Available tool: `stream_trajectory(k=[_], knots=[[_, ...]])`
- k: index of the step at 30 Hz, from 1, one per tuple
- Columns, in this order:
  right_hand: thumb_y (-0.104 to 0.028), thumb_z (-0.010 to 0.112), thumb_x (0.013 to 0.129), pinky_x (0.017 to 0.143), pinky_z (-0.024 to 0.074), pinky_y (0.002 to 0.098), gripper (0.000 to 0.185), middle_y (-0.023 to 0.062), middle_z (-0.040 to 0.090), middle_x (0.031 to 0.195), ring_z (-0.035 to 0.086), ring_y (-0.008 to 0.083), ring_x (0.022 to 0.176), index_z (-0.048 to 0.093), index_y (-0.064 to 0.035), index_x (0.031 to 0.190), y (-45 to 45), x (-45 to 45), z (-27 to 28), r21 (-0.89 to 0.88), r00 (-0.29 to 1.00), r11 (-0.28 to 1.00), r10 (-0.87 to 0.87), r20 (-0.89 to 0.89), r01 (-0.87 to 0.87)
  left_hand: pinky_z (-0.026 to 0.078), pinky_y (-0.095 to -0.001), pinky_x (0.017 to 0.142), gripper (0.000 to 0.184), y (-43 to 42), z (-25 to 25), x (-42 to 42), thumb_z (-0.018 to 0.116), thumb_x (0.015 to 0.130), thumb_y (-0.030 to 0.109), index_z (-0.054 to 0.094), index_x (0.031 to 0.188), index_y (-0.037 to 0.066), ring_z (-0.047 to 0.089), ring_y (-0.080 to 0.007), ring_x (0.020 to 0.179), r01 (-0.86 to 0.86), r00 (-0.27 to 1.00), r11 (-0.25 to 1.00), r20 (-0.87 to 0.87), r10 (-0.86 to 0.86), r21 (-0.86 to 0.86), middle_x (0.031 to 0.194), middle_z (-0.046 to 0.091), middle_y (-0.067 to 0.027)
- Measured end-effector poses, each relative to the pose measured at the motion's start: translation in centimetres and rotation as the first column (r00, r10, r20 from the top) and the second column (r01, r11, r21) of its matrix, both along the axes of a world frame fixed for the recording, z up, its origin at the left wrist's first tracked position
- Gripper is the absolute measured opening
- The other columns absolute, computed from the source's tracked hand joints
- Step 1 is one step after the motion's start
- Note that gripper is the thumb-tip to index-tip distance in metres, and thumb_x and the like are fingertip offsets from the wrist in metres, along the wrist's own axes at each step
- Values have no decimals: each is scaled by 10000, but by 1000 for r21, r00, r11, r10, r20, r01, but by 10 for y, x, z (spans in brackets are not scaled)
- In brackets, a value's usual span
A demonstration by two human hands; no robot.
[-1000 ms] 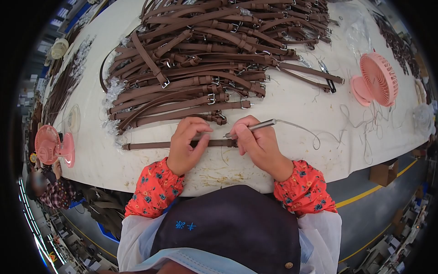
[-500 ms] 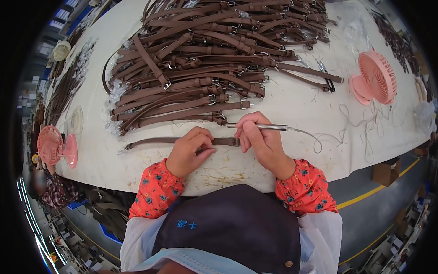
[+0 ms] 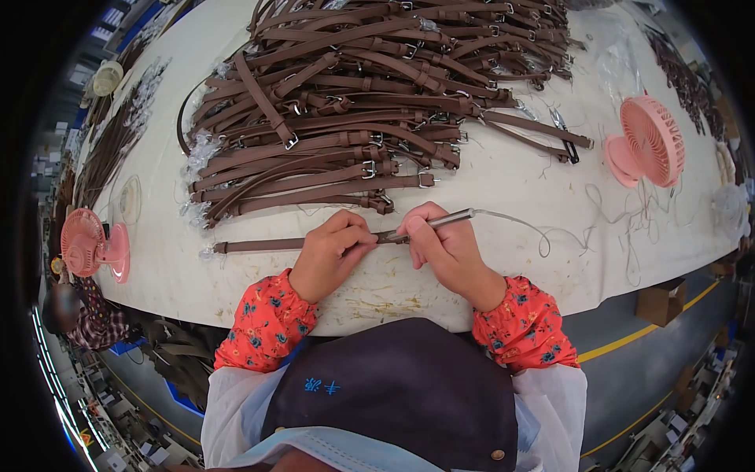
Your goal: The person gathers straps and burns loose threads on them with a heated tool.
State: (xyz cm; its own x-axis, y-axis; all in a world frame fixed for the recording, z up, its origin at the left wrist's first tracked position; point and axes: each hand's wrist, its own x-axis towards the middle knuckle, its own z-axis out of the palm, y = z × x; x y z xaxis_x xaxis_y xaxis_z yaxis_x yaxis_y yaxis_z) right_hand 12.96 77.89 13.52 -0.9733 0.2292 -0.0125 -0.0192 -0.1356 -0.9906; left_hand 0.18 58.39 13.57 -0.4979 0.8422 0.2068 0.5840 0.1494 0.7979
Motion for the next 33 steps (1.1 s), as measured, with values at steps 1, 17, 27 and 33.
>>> stream_trajectory(k=[1,17,27,33], knots=[[-255,474,1091,513,394,231,294,-4,548,621,512,62,534,605,-7,1004,0,0,0,10,1000,1000,2,10,-2,536,-319,707,130,0,-1,0,736,838,-28,704,956,17,664,-243,805,0,1000,1000,-12,0,4,981,648,-98],[-238,486,1081,496,399,238,300,-1,567,599,521,61,513,626,-2,958,0,-2,5,47,999,999,-18,38,16,521,-329,660,129,2,10,-1,703,889,12,645,1004,21,641,-250,769,-47,985,999,165,46,2,1023,651,-119],[-234,478,1081,507,403,239,328,14,568,596,522,68,515,640,14,940,1,-2,3,48,999,999,-15,50,12,536,-384,744,150,12,1,6,708,830,-8,630,948,45,646,-312,883,-50,980,998,-193,44,-24,954,650,-91],[-225,475,1080,509,411,249,344,23,577,615,525,76,512,648,24,916,0,-2,4,43,998,999,-12,65,9,536,-385,740,158,13,0,8,716,828,1,633,953,52,649,-306,884,-65,977,998,-204,62,-10,936,656,-82]])
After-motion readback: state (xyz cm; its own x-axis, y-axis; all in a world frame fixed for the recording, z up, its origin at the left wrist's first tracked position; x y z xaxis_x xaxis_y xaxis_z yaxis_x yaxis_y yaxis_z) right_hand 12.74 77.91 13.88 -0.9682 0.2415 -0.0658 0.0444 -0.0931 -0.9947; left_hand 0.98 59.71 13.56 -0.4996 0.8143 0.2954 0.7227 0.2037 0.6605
